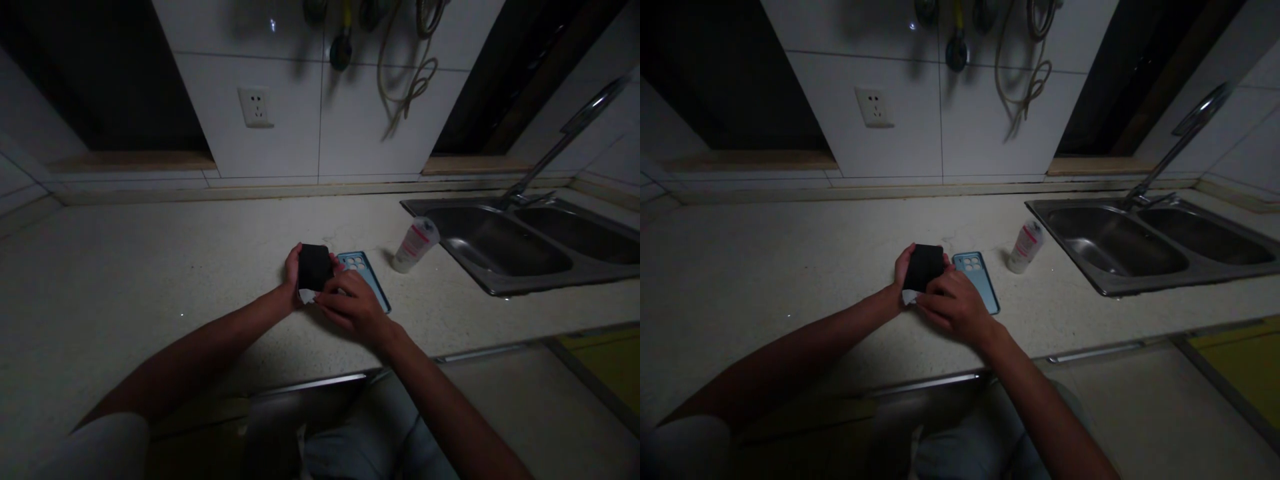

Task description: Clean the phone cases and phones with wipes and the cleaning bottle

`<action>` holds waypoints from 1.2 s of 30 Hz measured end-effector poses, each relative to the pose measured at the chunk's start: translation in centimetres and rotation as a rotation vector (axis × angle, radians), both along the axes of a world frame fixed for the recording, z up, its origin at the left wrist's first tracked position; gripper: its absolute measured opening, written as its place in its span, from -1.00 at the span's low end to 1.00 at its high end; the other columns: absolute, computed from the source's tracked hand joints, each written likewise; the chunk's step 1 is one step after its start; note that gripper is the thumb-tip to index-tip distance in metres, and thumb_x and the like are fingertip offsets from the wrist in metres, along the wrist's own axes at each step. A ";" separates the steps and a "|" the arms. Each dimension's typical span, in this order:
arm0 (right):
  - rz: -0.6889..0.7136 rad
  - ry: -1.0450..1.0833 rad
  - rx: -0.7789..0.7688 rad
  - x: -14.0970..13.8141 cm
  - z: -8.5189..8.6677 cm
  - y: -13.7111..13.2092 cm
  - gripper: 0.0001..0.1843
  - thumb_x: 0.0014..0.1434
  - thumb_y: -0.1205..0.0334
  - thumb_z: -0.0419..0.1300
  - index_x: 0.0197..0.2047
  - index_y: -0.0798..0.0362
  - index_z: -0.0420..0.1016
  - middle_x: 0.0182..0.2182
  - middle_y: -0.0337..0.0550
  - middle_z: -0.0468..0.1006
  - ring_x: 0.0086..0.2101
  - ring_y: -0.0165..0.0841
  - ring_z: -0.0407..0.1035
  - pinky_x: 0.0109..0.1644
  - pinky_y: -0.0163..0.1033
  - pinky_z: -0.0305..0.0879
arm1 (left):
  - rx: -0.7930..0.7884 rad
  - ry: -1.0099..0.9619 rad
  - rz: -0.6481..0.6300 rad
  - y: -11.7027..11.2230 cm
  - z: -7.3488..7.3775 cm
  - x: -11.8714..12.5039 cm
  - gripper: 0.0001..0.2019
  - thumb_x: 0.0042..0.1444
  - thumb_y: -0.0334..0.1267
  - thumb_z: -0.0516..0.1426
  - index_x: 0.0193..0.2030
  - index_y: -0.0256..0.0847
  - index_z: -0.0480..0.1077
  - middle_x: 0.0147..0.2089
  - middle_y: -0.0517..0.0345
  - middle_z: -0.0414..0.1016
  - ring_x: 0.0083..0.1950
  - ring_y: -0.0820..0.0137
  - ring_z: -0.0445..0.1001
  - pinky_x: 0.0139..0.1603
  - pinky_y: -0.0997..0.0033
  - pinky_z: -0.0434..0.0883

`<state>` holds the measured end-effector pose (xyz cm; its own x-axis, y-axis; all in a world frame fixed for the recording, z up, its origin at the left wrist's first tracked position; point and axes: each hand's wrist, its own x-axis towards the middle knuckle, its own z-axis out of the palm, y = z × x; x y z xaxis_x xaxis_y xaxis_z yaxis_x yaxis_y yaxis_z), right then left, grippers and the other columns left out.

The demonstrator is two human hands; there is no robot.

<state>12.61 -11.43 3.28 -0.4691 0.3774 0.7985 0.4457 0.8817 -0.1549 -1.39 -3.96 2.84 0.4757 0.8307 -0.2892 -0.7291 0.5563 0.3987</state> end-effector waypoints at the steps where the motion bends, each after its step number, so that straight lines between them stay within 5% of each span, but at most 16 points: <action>1: -0.006 -0.005 0.011 -0.4 -0.1 0.1 -0.87 0.29 0.30 0.20 -0.16 -0.01 0.58 -0.30 -0.11 0.54 -0.26 -0.29 0.40 -0.12 -0.09 0.33 | -0.004 0.001 -0.005 0.1 -0.1 0.0 -0.43 0.27 0.12 -0.14 -0.29 -0.33 0.48 -0.39 -0.14 0.55 -0.33 0.19 0.55 -0.07 0.12 0.51; 6: -0.012 -0.028 0.003 -1.6 0.1 0.4 -0.84 0.31 0.26 0.16 -0.15 -0.03 0.59 -0.29 -0.11 0.56 -0.25 -0.28 0.40 -0.02 -0.01 0.34 | -0.006 0.009 -0.013 0.3 -0.6 -0.1 -0.46 0.23 0.13 -0.06 -0.26 -0.34 0.49 -0.36 -0.15 0.55 -0.27 0.16 0.56 0.00 0.11 0.48; 13: -0.151 0.077 -0.062 1.0 0.1 -0.1 -0.86 0.30 0.30 0.16 -0.18 0.03 0.57 -0.33 -0.08 0.54 -0.27 -0.25 0.41 -0.20 -0.10 0.33 | -0.056 -0.022 0.002 0.1 0.1 0.0 -0.46 0.26 0.10 -0.12 -0.24 -0.32 0.48 -0.37 -0.12 0.54 -0.27 0.17 0.55 -0.06 0.09 0.50; 21: 0.064 -0.052 -0.013 -0.4 0.0 -0.5 -0.83 0.31 0.34 0.12 -0.13 0.03 0.54 -0.25 -0.06 0.57 -0.22 -0.27 0.42 -0.16 -0.12 0.34 | -0.039 -0.001 0.008 0.2 0.0 0.0 -0.42 0.26 0.12 -0.11 -0.17 -0.39 0.48 -0.38 -0.15 0.55 -0.29 0.17 0.56 -0.10 0.16 0.52; 31: -0.288 0.115 -0.157 2.0 -0.1 0.2 -0.89 0.28 0.32 0.12 -0.20 0.02 0.49 -0.29 -0.05 0.58 -0.25 -0.21 0.42 -0.14 -0.08 0.34 | -0.026 -0.033 -0.039 0.3 -0.1 -0.2 -0.38 0.29 0.05 -0.14 0.18 -0.48 0.35 -0.17 -0.26 0.61 -0.12 0.09 0.60 -0.07 0.13 0.51; 36: -0.471 0.560 -0.458 3.0 -0.7 0.8 -0.85 0.33 0.13 0.09 -0.17 0.02 0.38 -0.34 -0.14 0.56 -0.38 -0.29 0.46 -0.30 -0.19 0.38 | -0.006 0.021 -0.054 0.6 -0.3 -0.3 -0.39 0.35 -0.05 -0.17 0.33 -0.49 0.23 -0.08 -0.27 0.62 -0.14 0.16 0.63 -0.06 0.19 0.51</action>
<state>15.64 -10.61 2.62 0.2345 0.7747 0.5873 0.5013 0.4213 -0.7558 -1.66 -3.39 2.51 0.5133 0.8025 -0.3043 -0.6896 0.5967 0.4103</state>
